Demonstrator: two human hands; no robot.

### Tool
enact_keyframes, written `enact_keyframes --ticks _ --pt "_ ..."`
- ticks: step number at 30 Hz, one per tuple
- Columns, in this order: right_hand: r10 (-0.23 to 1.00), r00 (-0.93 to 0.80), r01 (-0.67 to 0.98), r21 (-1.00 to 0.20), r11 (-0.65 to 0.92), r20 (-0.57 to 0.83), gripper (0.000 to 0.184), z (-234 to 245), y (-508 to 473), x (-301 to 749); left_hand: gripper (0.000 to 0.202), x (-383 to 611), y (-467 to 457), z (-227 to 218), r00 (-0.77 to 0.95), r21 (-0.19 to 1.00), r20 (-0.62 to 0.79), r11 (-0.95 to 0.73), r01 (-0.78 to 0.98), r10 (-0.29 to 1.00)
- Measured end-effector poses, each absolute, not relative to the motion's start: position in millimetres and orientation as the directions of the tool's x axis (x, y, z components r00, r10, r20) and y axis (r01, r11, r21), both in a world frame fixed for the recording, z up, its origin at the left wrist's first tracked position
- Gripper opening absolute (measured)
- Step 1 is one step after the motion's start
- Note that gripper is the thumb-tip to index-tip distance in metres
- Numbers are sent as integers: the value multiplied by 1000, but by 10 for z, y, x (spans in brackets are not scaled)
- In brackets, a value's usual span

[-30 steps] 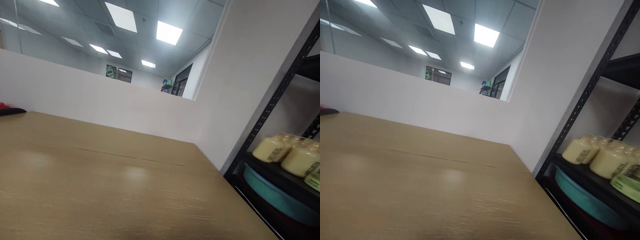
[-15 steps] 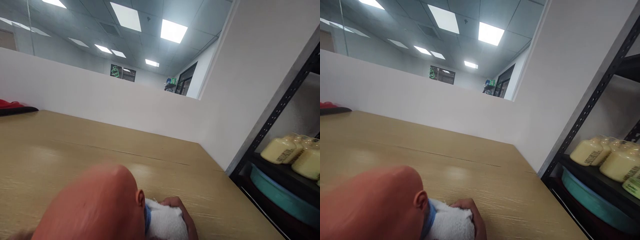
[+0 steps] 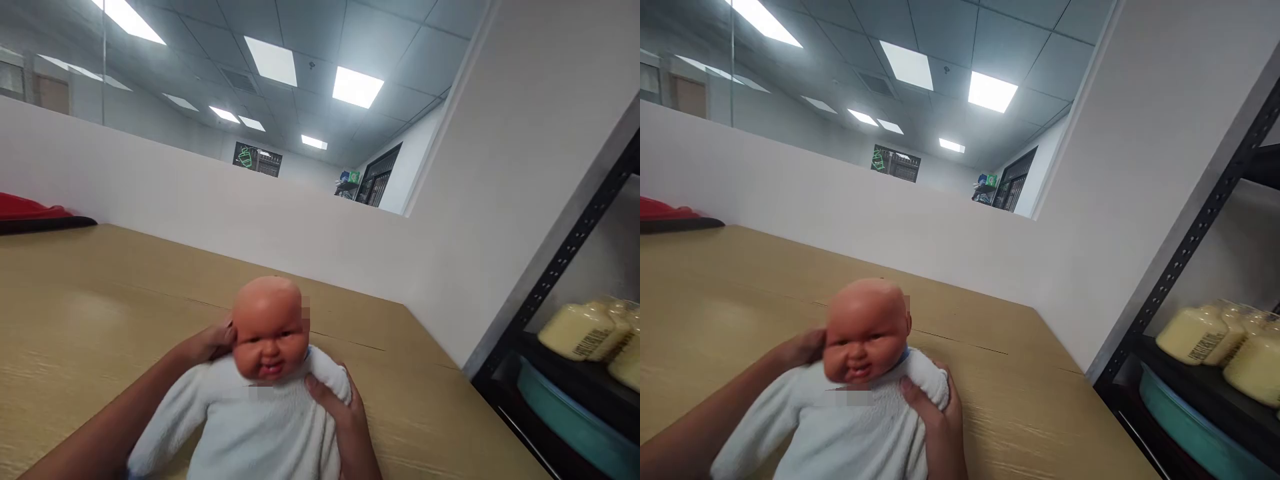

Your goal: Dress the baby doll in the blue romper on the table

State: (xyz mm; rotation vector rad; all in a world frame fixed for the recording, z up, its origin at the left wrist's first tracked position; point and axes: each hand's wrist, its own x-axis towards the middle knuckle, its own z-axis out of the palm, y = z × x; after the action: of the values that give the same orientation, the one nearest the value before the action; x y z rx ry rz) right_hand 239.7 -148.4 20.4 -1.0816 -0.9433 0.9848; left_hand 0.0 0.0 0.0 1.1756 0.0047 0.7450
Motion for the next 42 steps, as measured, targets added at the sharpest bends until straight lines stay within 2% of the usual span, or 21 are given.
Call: enact_keyframes --ticks 3,7,14,18,23,28,31,34,38,42 --pt "957 284 -223 -966 129 62 51 158 -1246 2418 77 164 208 124 751 821 438 120 -557 494" --pt "968 250 -262 -964 47 -21 59 121 -925 2490 76 299 594 159 821 864 373 162 -477 432" --pt "975 195 -300 -953 -49 -111 68 41 -294 2621 75 416 1250 57 819 872 313 196 -448 480" --pt "974 183 -310 -948 -76 -138 66 4 105 2721 80 539 1593 17 806 871 282 214 -442 520" --pt "970 183 -297 -949 -103 -163 58 -74 563 2842 75 669 2105 -126 780 873 210 246 -421 589" --pt "972 102 -267 -947 -180 -213 54 -111 802 2969 81 766 2386 -196 824 892 139 292 -346 549" --pt "964 61 -181 -953 -243 -258 57 -110 871 3098 81 798 2435 -256 842 903 111 301 -307 528" --pt "957 25 -4 -957 -289 -289 64 -114 938 3283 81 819 2457 -361 846 911 92 298 -284 525" --pt "970 33 196 -950 -241 -239 65 -161 1020 3518 79 859 2487 -484 848 921 85 283 -267 523" --pt "986 50 283 -945 -166 -158 58 -273 1050 3646 75 880 2510 -522 864 938 59 268 -220 500"
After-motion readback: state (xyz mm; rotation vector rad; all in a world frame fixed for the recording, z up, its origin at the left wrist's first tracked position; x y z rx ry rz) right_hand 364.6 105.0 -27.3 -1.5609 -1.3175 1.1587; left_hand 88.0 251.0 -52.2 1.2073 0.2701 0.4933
